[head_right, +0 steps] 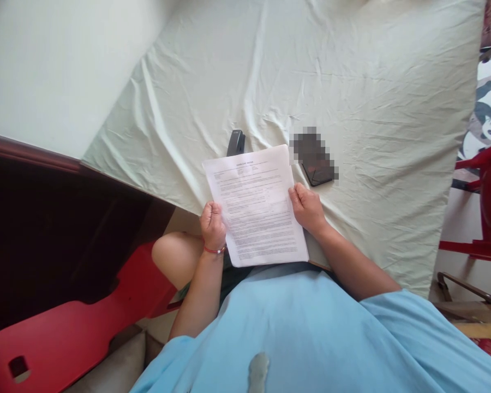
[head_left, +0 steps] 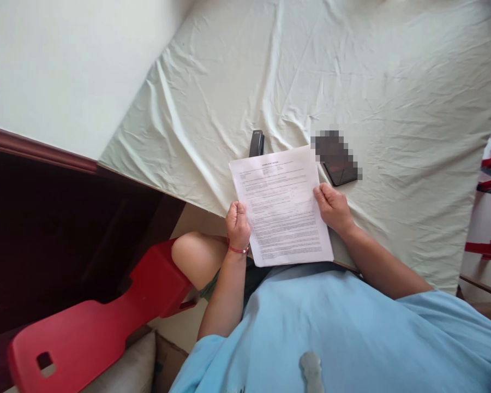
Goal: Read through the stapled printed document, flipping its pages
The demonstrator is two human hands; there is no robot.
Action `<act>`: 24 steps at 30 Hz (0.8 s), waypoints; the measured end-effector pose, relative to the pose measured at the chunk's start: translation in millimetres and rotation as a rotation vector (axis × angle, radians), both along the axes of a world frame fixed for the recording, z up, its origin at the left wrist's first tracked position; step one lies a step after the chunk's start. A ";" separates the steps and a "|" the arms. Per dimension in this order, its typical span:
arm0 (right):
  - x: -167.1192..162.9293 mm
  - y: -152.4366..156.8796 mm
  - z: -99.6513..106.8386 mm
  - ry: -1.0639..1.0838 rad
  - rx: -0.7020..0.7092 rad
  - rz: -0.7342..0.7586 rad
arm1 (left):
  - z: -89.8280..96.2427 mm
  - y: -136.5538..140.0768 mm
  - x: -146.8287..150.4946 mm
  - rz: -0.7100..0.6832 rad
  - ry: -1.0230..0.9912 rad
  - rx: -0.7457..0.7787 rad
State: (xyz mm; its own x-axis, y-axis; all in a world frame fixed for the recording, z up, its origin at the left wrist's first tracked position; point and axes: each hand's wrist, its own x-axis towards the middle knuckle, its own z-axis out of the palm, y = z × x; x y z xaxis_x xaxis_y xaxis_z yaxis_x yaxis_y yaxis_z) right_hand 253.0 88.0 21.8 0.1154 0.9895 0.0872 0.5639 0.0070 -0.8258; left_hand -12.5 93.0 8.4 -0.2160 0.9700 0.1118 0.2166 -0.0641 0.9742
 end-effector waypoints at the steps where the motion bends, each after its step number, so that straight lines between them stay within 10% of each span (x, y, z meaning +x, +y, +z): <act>1: 0.1 0.0 0.0 0.002 0.000 0.003 | -0.1 -0.2 -0.3 -0.004 -0.005 0.003; 24: 0.5 -3.1 -1.7 0.157 0.027 -0.029 | 0.3 -1.9 1.2 0.009 0.174 0.023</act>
State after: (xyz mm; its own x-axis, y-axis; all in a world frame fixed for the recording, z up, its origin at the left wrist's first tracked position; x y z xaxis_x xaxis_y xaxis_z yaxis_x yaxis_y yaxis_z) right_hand 253.5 84.9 20.2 0.1582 0.9831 0.0919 0.4280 0.0156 -0.9036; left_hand -11.3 91.1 8.7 -0.2001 0.9649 0.1702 0.3821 -0.0831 0.9204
